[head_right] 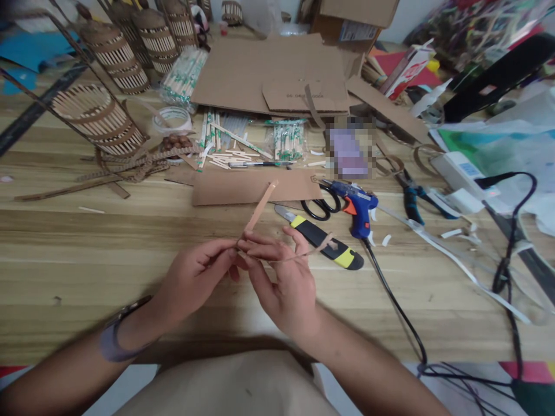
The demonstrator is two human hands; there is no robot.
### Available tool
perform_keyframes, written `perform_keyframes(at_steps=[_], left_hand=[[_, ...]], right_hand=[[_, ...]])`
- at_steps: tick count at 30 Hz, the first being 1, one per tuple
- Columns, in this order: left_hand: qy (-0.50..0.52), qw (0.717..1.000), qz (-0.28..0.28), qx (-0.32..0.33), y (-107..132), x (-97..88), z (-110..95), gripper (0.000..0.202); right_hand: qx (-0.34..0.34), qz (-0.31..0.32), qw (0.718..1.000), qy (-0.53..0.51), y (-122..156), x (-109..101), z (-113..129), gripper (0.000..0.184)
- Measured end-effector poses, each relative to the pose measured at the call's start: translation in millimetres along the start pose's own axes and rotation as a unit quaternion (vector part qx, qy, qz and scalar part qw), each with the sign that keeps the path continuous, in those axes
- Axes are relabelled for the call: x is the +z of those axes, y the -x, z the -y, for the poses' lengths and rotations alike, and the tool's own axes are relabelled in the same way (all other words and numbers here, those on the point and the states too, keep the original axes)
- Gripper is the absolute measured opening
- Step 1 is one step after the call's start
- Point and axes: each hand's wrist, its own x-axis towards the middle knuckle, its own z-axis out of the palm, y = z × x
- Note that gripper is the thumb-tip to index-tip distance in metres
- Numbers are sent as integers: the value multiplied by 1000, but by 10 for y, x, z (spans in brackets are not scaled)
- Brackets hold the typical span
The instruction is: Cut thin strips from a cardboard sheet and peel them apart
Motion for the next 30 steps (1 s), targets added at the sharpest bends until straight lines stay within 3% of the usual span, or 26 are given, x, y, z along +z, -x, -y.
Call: perform_keyframes(at_steps=[6, 11, 21, 30], left_hand=[[33, 999, 30, -8, -41, -7, 5, 28], [21, 1000, 18, 0, -50, -9, -15, 29], [18, 1000, 15, -16, -45, 0, -16, 27], [8, 1000, 16, -17, -64, 4, 23, 29]], right_hand=[[-19, 12, 1000, 8, 3, 19, -21, 26], [-32, 15, 997, 65, -19, 30, -32, 21], [-16, 7, 1000, 14, 9, 23, -30, 24], [-39, 19, 997, 69, -2, 42, -44, 25]])
